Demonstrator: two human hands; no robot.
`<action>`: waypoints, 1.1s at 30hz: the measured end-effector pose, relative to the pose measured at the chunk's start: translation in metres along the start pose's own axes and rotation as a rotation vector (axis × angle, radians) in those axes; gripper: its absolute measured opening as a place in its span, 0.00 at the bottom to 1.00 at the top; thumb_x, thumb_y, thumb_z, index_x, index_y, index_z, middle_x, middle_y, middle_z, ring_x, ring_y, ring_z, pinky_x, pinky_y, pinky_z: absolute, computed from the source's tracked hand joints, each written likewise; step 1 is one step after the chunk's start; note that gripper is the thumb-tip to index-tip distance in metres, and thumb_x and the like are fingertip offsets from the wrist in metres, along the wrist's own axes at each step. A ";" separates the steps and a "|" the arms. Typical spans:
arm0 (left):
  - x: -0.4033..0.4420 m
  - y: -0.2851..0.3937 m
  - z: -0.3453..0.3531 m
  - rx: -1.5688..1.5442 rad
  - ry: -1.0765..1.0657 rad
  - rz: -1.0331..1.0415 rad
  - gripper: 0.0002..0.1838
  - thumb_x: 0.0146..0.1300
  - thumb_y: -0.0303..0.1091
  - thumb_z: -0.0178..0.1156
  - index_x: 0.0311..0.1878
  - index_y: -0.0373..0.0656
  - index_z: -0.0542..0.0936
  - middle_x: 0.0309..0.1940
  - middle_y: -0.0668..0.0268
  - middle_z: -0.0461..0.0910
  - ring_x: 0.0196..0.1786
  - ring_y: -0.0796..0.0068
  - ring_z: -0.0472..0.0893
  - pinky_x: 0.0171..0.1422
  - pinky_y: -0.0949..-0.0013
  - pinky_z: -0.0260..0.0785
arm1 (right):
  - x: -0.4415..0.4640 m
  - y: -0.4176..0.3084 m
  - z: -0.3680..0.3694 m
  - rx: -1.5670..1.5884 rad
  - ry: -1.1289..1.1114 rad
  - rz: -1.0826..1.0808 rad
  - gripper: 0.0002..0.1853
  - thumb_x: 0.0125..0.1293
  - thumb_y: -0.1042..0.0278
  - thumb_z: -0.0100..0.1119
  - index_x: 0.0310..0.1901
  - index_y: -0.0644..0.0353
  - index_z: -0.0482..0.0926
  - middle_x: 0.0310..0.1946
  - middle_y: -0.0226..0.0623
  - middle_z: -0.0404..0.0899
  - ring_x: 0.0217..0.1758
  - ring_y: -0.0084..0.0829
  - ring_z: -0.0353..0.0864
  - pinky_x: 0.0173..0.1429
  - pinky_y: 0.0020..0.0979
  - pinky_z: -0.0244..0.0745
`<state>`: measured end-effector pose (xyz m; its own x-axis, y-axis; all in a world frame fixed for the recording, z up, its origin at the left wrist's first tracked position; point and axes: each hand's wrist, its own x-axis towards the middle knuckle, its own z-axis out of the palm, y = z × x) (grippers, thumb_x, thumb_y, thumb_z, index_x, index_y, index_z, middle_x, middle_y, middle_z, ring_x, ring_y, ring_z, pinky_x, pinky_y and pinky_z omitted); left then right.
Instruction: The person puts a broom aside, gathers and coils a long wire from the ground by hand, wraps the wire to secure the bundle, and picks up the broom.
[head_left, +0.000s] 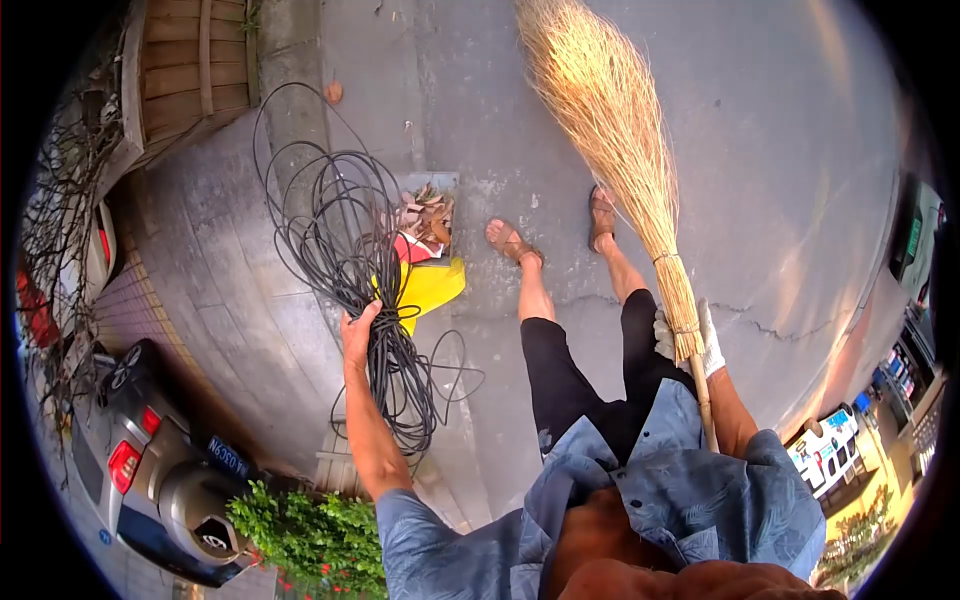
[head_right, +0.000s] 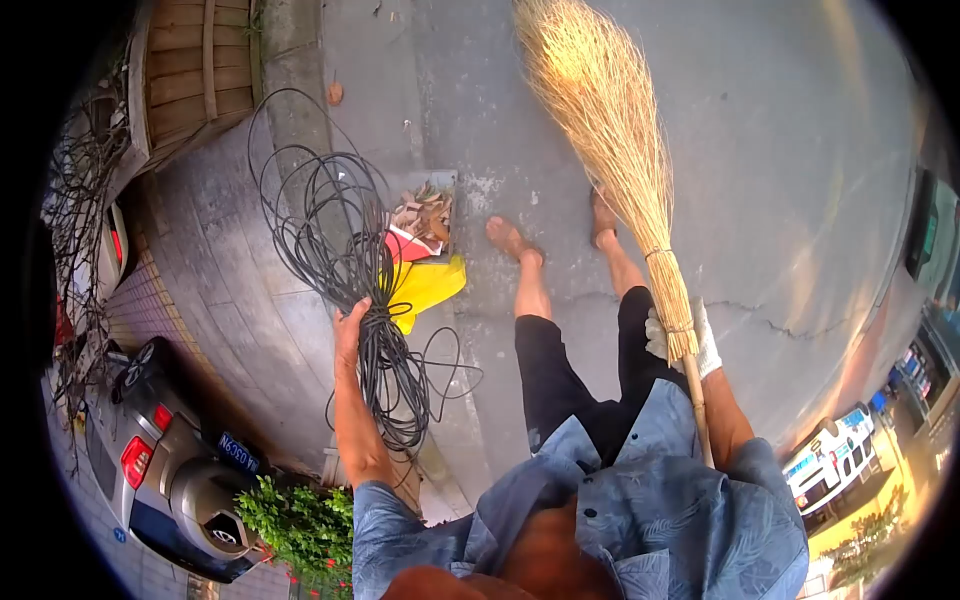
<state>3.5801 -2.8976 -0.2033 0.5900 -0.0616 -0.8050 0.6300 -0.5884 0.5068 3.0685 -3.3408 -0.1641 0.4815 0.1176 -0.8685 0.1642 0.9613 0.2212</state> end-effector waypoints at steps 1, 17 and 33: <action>-0.001 0.009 0.000 -0.022 0.006 -0.018 0.20 0.67 0.42 0.77 0.54 0.39 0.87 0.44 0.68 0.89 0.43 0.75 0.87 0.53 0.69 0.79 | 0.001 0.000 -0.011 -0.090 0.090 -0.127 0.51 0.69 0.19 0.61 0.66 0.70 0.77 0.49 0.47 0.85 0.41 0.43 0.85 0.45 0.44 0.86; 0.007 0.002 0.000 -0.004 0.028 -0.040 0.22 0.69 0.40 0.76 0.59 0.35 0.86 0.49 0.67 0.89 0.47 0.74 0.86 0.57 0.67 0.79 | 0.075 -0.041 0.032 -0.006 -0.026 0.142 0.50 0.73 0.19 0.55 0.76 0.61 0.73 0.46 0.50 0.89 0.34 0.47 0.91 0.27 0.45 0.88; 0.013 0.009 0.029 -0.073 0.128 0.090 0.19 0.64 0.38 0.77 0.54 0.38 0.88 0.45 0.69 0.89 0.44 0.76 0.84 0.53 0.67 0.77 | -0.016 -0.088 0.230 -1.069 0.256 -0.473 0.31 0.70 0.53 0.67 0.68 0.64 0.76 0.35 0.41 0.85 0.29 0.33 0.88 0.31 0.36 0.88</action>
<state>3.5790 -2.9269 -0.2175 0.7023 -0.0061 -0.7119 0.6036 -0.5250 0.6000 3.2442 -3.4848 -0.0679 0.3609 -0.3742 -0.8543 -0.5785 0.6287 -0.5197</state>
